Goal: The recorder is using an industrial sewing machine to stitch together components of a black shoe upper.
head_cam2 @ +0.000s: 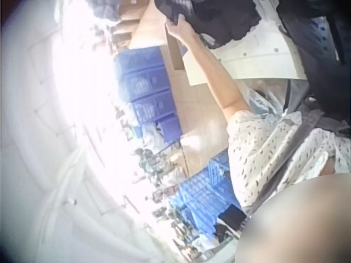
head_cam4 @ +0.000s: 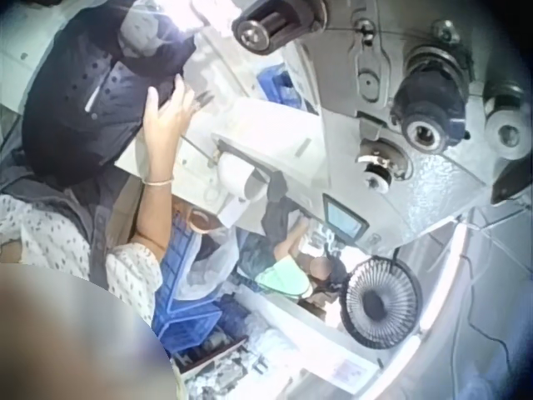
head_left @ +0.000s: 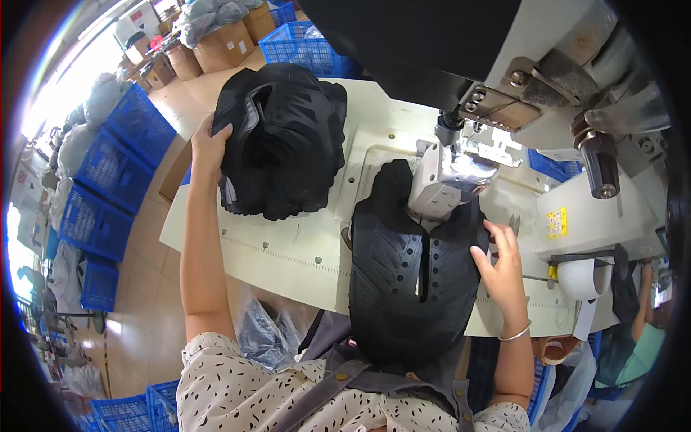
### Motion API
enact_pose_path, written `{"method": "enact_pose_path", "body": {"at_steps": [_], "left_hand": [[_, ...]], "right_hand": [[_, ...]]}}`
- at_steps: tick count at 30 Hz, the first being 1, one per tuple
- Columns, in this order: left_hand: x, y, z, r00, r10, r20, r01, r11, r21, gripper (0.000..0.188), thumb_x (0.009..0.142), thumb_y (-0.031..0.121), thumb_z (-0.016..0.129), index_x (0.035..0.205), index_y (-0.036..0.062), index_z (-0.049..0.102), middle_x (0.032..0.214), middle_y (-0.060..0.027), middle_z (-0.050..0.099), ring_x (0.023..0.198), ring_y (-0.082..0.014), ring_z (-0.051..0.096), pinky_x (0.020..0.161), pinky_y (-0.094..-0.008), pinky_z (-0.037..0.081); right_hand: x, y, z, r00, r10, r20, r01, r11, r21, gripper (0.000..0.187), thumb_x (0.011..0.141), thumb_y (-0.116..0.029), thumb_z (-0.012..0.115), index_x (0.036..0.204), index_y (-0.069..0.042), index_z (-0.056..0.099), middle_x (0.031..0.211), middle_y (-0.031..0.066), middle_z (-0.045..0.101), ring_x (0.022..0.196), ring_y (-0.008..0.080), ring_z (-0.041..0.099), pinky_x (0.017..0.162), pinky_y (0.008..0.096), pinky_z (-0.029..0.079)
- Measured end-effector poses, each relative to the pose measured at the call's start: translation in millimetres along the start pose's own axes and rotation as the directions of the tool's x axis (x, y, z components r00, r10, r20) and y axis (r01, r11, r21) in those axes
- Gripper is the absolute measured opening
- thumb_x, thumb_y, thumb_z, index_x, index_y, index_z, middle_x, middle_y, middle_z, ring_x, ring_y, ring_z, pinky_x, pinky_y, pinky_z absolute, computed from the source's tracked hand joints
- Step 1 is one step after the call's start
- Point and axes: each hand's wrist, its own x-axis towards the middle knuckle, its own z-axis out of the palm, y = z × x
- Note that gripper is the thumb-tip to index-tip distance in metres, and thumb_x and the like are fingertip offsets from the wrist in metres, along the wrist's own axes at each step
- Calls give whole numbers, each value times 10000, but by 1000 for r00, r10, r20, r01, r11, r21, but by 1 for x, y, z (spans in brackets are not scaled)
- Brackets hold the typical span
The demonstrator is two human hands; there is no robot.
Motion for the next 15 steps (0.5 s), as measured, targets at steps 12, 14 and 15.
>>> {"method": "enact_pose_path", "body": {"at_steps": [12, 14, 15], "left_hand": [[-192, 53, 114, 619, 460, 637, -743, 607, 282, 585, 737, 275, 685, 1193, -24, 472, 1160, -162, 510, 1077, -306, 487, 910, -382, 375], [-198, 45, 127, 698, 323, 639, -636, 690, 346, 691, 707, 314, 709, 1238, -22, 422, 1205, -176, 464, 1111, -321, 457, 932, -382, 363], [-198, 41, 132, 749, 137, 648, -509, 746, 430, 799, 676, 353, 733, 1283, -21, 372, 1249, -191, 418, 1145, -336, 427, 953, -382, 351]], "right_hand": [[12, 10, 2, 992, 33, -118, -29, 999, 41, 266, 710, -25, 646, 974, -18, 611, 751, 81, 527, 656, 191, 539, 653, 298, 443], [11, 9, 2, 991, 27, -130, -21, 998, 51, 178, 722, -26, 631, 899, -23, 613, 751, 78, 525, 677, 209, 532, 651, 317, 424], [9, 8, 1, 989, 9, -146, -3, 999, 44, 178, 722, -26, 631, 899, -23, 613, 751, 78, 525, 677, 209, 532, 651, 317, 424]]}}
